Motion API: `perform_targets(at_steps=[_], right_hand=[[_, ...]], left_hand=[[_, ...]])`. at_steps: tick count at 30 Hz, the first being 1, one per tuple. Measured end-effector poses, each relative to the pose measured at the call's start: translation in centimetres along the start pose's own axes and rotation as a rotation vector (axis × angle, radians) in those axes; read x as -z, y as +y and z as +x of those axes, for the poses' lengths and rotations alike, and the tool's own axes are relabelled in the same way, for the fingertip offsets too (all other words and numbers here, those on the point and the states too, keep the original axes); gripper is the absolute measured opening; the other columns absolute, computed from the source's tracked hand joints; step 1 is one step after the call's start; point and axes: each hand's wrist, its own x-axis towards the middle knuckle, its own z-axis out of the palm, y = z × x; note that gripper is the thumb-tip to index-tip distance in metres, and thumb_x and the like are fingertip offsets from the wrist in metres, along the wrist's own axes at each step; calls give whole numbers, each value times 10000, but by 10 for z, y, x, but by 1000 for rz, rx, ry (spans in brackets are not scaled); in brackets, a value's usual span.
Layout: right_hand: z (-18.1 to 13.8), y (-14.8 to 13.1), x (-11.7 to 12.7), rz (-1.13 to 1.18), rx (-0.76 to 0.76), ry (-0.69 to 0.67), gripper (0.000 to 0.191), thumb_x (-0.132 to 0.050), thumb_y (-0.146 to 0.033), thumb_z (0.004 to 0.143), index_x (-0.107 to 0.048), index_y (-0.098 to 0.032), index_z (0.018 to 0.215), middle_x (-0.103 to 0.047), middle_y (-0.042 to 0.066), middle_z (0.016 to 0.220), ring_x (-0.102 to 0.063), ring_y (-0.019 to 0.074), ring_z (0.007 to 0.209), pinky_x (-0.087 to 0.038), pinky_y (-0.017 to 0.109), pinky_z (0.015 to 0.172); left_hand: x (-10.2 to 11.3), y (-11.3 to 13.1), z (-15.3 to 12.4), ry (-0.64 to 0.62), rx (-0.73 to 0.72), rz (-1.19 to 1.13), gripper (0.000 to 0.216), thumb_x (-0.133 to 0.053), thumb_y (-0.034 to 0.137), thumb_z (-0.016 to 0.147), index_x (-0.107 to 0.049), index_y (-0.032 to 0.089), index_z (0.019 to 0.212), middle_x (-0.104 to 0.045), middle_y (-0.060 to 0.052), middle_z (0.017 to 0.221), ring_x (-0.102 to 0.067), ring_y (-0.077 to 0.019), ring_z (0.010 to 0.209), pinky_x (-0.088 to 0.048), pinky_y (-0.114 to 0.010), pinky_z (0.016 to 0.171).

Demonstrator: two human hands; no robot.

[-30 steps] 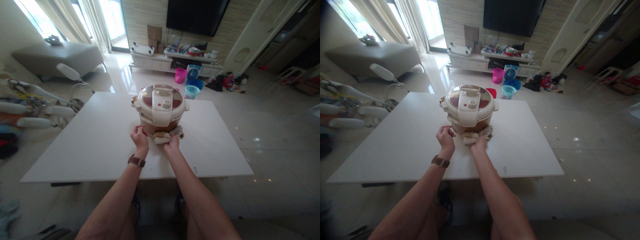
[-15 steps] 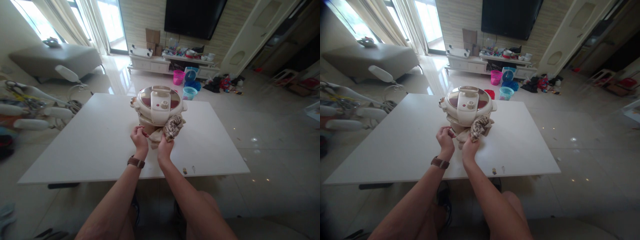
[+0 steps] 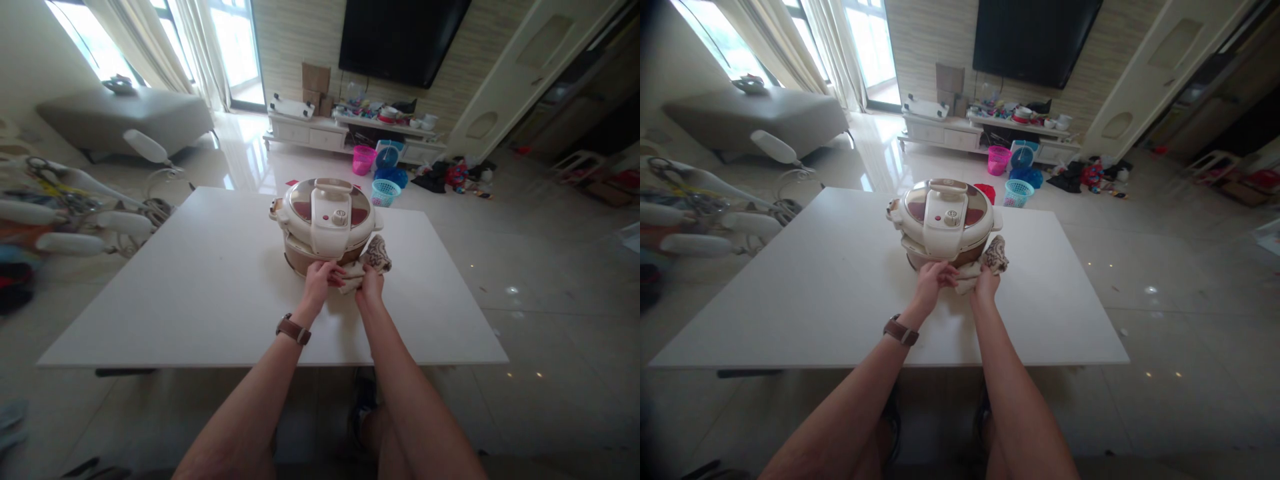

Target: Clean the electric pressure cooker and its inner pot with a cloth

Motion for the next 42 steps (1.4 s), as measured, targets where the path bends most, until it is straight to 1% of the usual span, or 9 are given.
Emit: perform_targets(at_steps=[8,15,20,24,29,31,34,36,42], right_hand=[[10,2,9,47,21,18,251,-648,-163,703,-690,-185,949,-761,1,830,-747,182,759,-617,252,612],[25,-6,16,41,88,52,121,-659,-219,796,-660,-205,916,-755,9,831,-778,202,846,-647,272,671],[15,-14,13,66,0,71,157,-655,-173,773,-669,-195,927,-767,14,854,-780,190,816,-643,264,667],[-4,-13,8,49,16,-9,170,-651,-160,762,-702,-188,922,-784,24,860,-781,188,819,-631,247,664],[-24,-9,1,25,74,-79,220,-699,-189,726,-757,-161,936,-805,35,890,-759,193,815,-600,242,639],[-27,-8,0,-7,103,-87,228,-709,-203,718,-763,-156,935,-806,35,891,-753,191,819,-591,239,641],[-28,-7,1,-12,112,-85,230,-705,-207,714,-765,-161,931,-807,31,900,-752,186,829,-596,236,659],[-28,-8,4,-3,101,-84,234,-693,-212,718,-761,-167,937,-804,26,896,-754,185,823,-605,241,663],[-24,-16,15,-12,108,-35,217,-681,-208,716,-737,-168,922,-793,33,883,-766,193,834,-620,248,674]], left_hand=[[-13,-5,0,50,-3,-90,463,-841,570,793,-658,150,723,-731,-62,741,-590,-103,492,-466,-250,521],[21,6,-6,120,-37,-97,455,-817,522,854,-561,179,700,-630,2,614,-558,-99,468,-456,-227,499],[71,44,-6,282,-143,-237,454,-837,446,862,-489,205,697,-427,87,504,-437,-70,431,-372,-182,446],[104,69,2,453,-153,-266,391,-739,421,914,-493,208,698,-423,84,501,-404,-68,417,-341,-184,436],[88,46,-15,691,-158,-131,223,-574,318,829,-555,203,640,-418,71,445,-429,-96,380,-344,-206,426],[66,29,-29,583,-130,-48,211,-584,333,771,-581,199,609,-472,42,443,-473,-116,377,-375,-228,428],[34,11,-44,199,16,32,226,-682,381,731,-702,156,724,-667,-40,585,-598,-156,440,-450,-262,472],[17,6,-46,46,98,26,320,-757,441,739,-742,134,830,-753,-91,721,-654,-169,491,-477,-269,499],[-4,-3,-32,37,35,0,415,-823,512,770,-766,103,815,-774,-124,768,-635,-137,501,-485,-265,526]])
